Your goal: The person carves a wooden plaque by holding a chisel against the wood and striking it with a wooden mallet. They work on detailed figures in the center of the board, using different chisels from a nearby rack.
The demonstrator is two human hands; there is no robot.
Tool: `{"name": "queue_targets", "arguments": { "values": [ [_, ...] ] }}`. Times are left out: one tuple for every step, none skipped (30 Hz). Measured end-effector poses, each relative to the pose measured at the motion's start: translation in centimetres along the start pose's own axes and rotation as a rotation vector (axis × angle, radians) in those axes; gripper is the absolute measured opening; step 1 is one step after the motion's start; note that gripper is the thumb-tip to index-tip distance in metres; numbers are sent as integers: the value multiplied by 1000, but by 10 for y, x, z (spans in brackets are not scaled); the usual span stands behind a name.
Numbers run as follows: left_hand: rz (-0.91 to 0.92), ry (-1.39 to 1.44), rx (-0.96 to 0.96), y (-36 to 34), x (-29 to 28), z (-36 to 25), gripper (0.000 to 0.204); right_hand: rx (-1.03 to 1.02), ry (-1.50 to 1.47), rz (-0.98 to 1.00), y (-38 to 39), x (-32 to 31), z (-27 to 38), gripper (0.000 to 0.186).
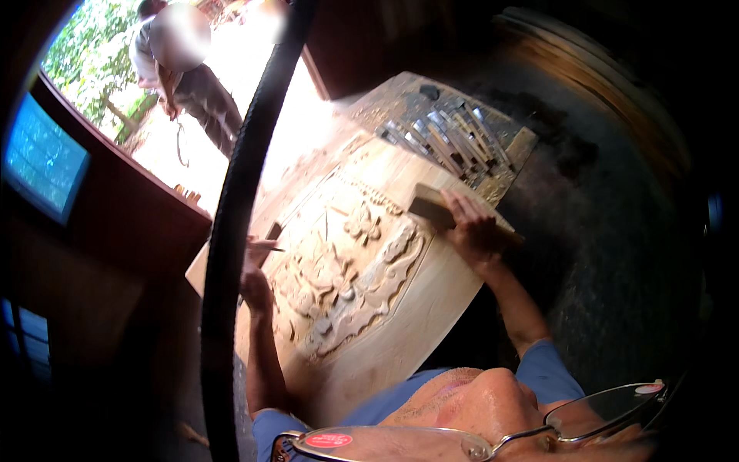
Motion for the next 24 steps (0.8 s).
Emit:
{"name": "queue_targets", "arguments": {
  "values": [
    [-99, -65, 64, -4, -31, -20, 27, -13, 20, 74, -5, -4, 13, 63],
    [-220, -2, 26, -17, -77, -8, 28, 1, -5, 107, -16, -15, 23, 63],
    [-175, -157, 105, -15, -84, 3, 27, -2, -13, 69, -13, -18, 11, 60],
    [-319, -231, 46, -17, -74, -4, 22, 36, -17, 126, -6, -15, -7, 55],
    [-358, -204, 107, -32, -79, -12, 19, 35, -31, 80, -6, -20, -5, 55],
    [-335, -324, 176, -37, -86, -12, 20, 53, -28, 19, 0, -24, 1, 54],
    [-331, -423, 242, -42, -94, -9, 22, 92, 46, 5, 0, -30, -2, 56],
    [-398, -449, 150, -48, -99, -13, 25, 131, 132, -2, 2, -31, -3, 58],
    [-353, -565, 129, -48, -118, -9, 24, 106, 149, -10, 3, -28, -1, 59],
    [-303, -674, 111, -45, -135, -1, 24, 86, 170, -25, 5, -27, 2, 59],
    [-284, -771, 104, -44, -163, 18, 19, 82, 136, -19, 6, -24, 10, 61],
    [-235, -885, 52, -38, -171, 30, 16, 81, 121, -12, 7, -22, 14, 61],
    [-168, -974, -40, -35, -165, 37, 19, 83, 108, 2, 5, -22, 8, 61],
    [-97, -1063, -130, -34, -160, 44, 23, 89, 94, 16, 3, -21, 3, 61],
    [-100, -1038, -209, -33, -148, 53, 32, 88, 97, 18, 3, -24, 0, 61],
    [-56, -1131, -241, -32, -138, 59, 37, 89, 99, 21, 4, -27, -2, 61],
    [-55, -1177, -233, -31, -132, 62, 39, 89, 101, 25, 4, -29, -3, 61],
    [-48, -1224, -224, -30, -127, 70, 41, 91, 102, 27, 5, -31, -5, 62],
    [-42, -1268, -200, -31, -130, 74, 43, 95, 94, 25, 4, -32, -3, 62],
    [-36, -1311, -176, -31, -136, 76, 46, 98, 87, 24, 3, -33, -1, 62],
    [-27, -1354, -149, -32, -141, 78, 49, 97, 94, 22, 4, -32, -1, 65],
    [17, -1374, -208, -34, -141, 79, 51, 104, 87, 26, 4, -32, -1, 66],
    [61, -1394, -267, -31, -143, 79, 53, 109, 81, 31, 4, -33, -1, 66],
    [105, -1416, -310, -34, -143, 76, 55, 121, 70, 24, 4, -32, -1, 67]
  ]
}}
Point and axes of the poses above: each hand's wrist, its own y-axis away from the middle knuckle, its own x-axis out of the palm, z = x × y, the point moved 1 cm from there along -y, towards the middle knuckle, and after that the axes turned 9 degrees about x, right-handed, at the moved point
